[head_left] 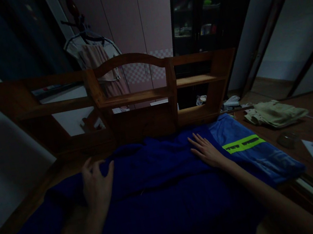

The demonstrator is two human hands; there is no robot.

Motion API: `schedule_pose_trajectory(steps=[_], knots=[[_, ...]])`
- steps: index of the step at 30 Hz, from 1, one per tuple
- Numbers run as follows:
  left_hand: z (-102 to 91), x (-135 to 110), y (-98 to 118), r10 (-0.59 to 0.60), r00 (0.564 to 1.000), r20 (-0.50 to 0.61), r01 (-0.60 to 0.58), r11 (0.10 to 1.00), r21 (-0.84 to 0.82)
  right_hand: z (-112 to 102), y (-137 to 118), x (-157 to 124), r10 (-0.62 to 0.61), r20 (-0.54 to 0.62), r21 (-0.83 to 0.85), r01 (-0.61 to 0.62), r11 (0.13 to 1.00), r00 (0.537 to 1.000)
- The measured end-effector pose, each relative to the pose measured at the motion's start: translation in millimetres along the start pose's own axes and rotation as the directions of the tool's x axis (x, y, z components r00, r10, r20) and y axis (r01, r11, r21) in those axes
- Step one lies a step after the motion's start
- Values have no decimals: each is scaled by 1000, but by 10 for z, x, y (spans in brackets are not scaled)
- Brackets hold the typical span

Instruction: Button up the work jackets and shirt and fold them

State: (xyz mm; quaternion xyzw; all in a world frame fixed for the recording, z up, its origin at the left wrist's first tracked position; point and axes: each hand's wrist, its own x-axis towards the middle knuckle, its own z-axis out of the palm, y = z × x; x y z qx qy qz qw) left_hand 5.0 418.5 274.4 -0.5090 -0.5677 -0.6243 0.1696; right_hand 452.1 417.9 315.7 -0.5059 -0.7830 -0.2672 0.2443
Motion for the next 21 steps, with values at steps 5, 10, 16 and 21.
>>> schedule_pose_trajectory(steps=[5, 10, 16, 21], knots=[[545, 420, 777, 309, 917, 252, -298, 951, -80, 222, -49, 7, -11, 83, -39, 14, 999, 997], [1091, 644, 1012, 106, 785, 611, -171, 984, 49, 153, -47, -38, -18, 58, -9, 19, 1000, 998], [1272, 813, 1127, -22, 711, 703, -60, 994, 92, 41, -108, -81, 18, -126, 177, 5, 984, 992], [1074, 766, 1210, 58, 743, 667, -104, 994, 29, 21, -114, -85, 104, -285, 343, 1, 939, 953]])
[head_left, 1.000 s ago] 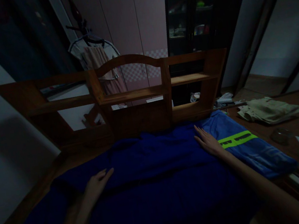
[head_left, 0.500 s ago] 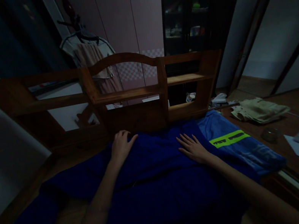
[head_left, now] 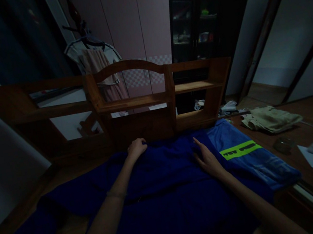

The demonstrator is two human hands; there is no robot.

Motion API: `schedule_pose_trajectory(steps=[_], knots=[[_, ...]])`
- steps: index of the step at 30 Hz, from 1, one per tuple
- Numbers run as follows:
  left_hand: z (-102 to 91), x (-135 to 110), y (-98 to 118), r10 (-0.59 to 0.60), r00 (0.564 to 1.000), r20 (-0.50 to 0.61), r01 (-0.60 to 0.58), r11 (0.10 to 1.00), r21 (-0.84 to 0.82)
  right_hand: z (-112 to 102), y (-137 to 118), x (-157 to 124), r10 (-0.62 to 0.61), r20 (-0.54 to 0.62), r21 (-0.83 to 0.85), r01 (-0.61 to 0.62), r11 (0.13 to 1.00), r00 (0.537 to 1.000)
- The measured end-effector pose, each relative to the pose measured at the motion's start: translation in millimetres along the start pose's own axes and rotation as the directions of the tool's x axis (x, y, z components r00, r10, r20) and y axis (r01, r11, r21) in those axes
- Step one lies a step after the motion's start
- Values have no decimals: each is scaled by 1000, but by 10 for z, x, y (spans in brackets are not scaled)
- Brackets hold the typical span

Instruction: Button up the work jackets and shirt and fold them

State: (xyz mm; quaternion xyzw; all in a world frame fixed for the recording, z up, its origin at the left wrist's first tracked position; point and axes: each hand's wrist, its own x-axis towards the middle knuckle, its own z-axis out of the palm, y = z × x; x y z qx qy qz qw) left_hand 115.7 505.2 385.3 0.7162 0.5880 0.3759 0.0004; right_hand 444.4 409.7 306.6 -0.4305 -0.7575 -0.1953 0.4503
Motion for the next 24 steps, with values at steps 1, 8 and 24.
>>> schedule_pose_trajectory(steps=[1, 8, 24], knots=[[-25, -107, 6, 18, 999, -30, -18, 1000, 0, 3, 9, -4, 14, -26, 22, -13, 1000, 1000], [-85, -1132, -97, 239, 951, -197, -257, 964, -71, -64, 12, 103, 40, -274, 59, -24, 998, 961], [137, -1509, -149, 268, 840, -471, -367, 921, -132, -6, -787, 891, -368, 377, -250, 476, 843, 850]])
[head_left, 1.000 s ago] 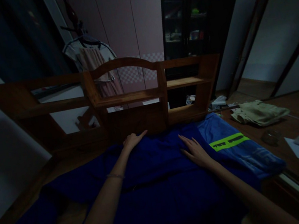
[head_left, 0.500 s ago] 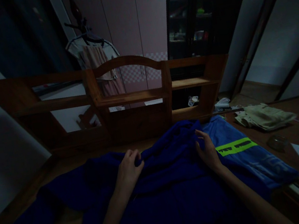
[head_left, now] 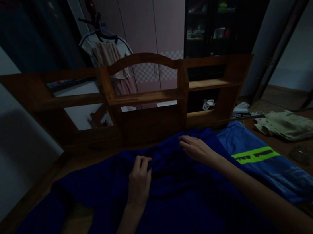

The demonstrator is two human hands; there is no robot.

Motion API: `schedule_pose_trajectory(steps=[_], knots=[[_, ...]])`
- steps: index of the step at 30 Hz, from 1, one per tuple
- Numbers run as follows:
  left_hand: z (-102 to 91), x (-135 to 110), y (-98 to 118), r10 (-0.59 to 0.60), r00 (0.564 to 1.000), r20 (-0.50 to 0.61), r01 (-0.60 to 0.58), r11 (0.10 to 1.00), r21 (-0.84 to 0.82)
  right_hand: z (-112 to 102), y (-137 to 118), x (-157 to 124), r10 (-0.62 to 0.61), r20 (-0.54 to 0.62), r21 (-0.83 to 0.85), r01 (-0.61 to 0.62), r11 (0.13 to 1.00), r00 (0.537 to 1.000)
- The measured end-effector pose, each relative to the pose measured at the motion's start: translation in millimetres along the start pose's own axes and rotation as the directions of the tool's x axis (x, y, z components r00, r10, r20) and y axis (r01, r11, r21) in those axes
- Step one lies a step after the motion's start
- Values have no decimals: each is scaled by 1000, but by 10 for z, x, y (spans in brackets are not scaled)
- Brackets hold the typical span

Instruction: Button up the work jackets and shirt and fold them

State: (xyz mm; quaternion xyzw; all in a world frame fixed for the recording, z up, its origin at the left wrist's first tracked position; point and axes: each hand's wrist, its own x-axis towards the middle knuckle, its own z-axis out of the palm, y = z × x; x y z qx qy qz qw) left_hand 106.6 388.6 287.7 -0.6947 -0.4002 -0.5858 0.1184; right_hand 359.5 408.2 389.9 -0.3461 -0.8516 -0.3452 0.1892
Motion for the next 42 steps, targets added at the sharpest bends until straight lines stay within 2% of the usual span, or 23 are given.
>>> schedule_pose_trajectory(steps=[3, 6, 10, 12, 14, 15, 17, 20, 22, 24, 26, 29, 31, 35, 38, 42], knots=[[10, 16, -56, 25, 998, -60, -22, 999, 42, 110, -9, -63, 64, 120, 55, -71, 996, 991], [34, 15, -102, 7, 991, -130, 4, 996, 84, 151, 22, -120, 114, 160, 110, -132, 985, 981], [27, 5, -127, -92, 969, -230, 96, 995, 5, 130, -8, -151, 157, 187, 25, -164, 986, 970], [15, 8, -130, -177, 944, -277, 162, 984, -75, 108, -49, -135, 182, 110, -58, -177, 983, 977], [7, 18, -131, -239, 921, -307, 204, 969, -141, 93, -75, -108, 247, -53, -121, -252, 960, 968], [5, 26, -131, -251, 916, -314, 208, 964, -166, 93, -76, -96, 287, -134, -134, -305, 943, 948], [8, 46, -141, -232, 925, -302, 182, 966, -184, 112, -53, -86, 359, -222, -126, -392, 911, 906], [31, 67, -196, -157, 962, -224, 133, 984, -116, 187, 5, -127, 391, -137, -117, -407, 906, 910], [58, 68, -258, -134, 981, -142, 131, 991, -34, 248, 22, -185, 363, -76, -124, -370, 921, 929], [83, 62, -316, -115, 992, -59, 118, 992, 53, 296, 14, -253, 297, -76, -111, -304, 946, 952], [93, 55, -342, -49, 999, 5, 47, 990, 136, 320, -4, -316, 197, -72, -94, -204, 975, 978], [76, 52, -304, 71, 994, 85, -89, 967, 237, 329, -2, -371, 89, 63, -89, -84, 993, 994], [57, 49, -247, 96, 987, 132, -128, 957, 262, 336, 33, -373, 93, 147, -88, -81, 993, 985], [41, 34, -127, 50, 985, 167, -80, 981, 177, 368, 120, -304, 179, 155, -108, -163, 981, 971], [28, 52, -57, -37, 994, 102, 38, 999, -2, 367, 125, -223, 300, 166, -168, -273, 947, 939], [-52, 156, -17, -165, 986, 40, 169, 954, -248, 316, 73, -162, 406, 144, -155, -384, 910, 903]])
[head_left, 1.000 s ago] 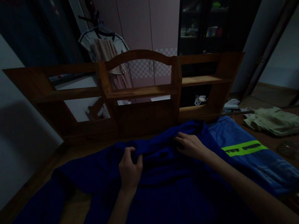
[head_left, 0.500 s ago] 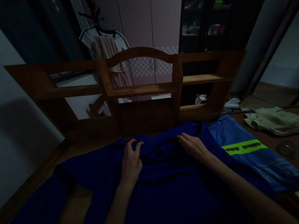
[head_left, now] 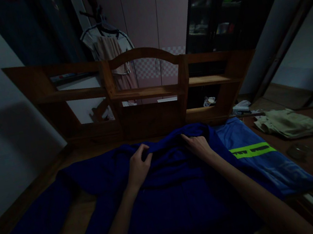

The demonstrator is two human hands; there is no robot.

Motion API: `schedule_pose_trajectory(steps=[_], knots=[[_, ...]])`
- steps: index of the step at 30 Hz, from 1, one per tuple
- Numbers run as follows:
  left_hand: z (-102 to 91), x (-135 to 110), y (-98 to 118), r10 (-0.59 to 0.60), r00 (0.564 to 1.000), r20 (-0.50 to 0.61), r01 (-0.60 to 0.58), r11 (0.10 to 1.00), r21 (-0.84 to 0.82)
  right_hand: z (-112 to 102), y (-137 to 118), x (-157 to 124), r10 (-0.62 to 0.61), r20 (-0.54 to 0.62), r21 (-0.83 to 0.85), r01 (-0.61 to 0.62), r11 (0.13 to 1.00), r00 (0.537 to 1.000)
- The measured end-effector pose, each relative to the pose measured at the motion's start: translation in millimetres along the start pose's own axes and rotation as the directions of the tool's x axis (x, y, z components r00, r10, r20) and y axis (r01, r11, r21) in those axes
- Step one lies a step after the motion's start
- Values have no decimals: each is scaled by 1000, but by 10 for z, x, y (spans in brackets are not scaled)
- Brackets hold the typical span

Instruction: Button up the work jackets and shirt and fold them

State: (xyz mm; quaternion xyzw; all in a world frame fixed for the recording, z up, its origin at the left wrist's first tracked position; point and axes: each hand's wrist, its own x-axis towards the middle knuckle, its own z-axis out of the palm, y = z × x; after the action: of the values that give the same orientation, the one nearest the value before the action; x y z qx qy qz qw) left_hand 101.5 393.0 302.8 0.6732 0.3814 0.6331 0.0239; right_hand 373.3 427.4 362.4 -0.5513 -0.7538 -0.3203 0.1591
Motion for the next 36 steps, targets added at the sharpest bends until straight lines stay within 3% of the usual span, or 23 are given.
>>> schedule_pose_trajectory(steps=[4, 7, 10, 13, 17, 18, 19, 21, 23, 26, 28, 31, 34, 36], knots=[[-103, 144, 3, -107, 994, -31, 99, 977, -188, -34, 27, -18, 38, -62, 68, -34, 997, 997], [-152, 240, -58, -145, 989, -32, 131, 953, -273, -42, 109, 8, 92, -135, 338, -42, 940, 987], [-197, 300, -152, -150, 988, -42, 135, 957, -257, -89, 211, 63, 150, -158, 669, -6, 743, 976], [-274, 312, -246, -98, 995, 4, 96, 973, -210, -188, 313, 76, 156, -119, 789, -2, 614, 981], [-421, 290, -320, -76, 985, 152, 106, 974, -201, -340, 463, -45, 195, 2, 984, -36, 173, 981], [-457, 285, -326, -85, 974, 208, 131, 967, -220, -371, 504, -92, 190, 25, 993, -46, 106, 981], [-489, 281, -326, -98, 959, 265, 166, 955, -245, -396, 545, -141, 171, 40, 993, -57, 99, 985], [-540, 277, -309, -130, 922, 364, 245, 925, -291, -428, 616, -235, 81, 60, 977, -75, 199, 995], [-573, 278, -271, -153, 895, 419, 299, 904, -307, -432, 647, -318, -47, 71, 909, -45, 414, 996], [-593, 279, -192, -166, 880, 445, 325, 894, -309, -406, 572, -439, -92, 20, 625, 59, 778, 996], [-591, 275, -143, -174, 874, 454, 341, 885, -316, -397, 436, -522, -66, -102, 380, 100, 920, 993], [-566, 262, -102, -187, 870, 455, 367, 863, -347, -418, 188, -615, -186, -223, 103, 213, 972, 957], [-519, 244, -109, -210, 877, 433, 395, 827, -399, -438, 32, -609, -374, -175, -3, 379, 925, 911], [-489, 231, -129, -227, 881, 414, 407, 810, -422, -429, 21, -560, -429, -145, -6, 433, 901, 891]])
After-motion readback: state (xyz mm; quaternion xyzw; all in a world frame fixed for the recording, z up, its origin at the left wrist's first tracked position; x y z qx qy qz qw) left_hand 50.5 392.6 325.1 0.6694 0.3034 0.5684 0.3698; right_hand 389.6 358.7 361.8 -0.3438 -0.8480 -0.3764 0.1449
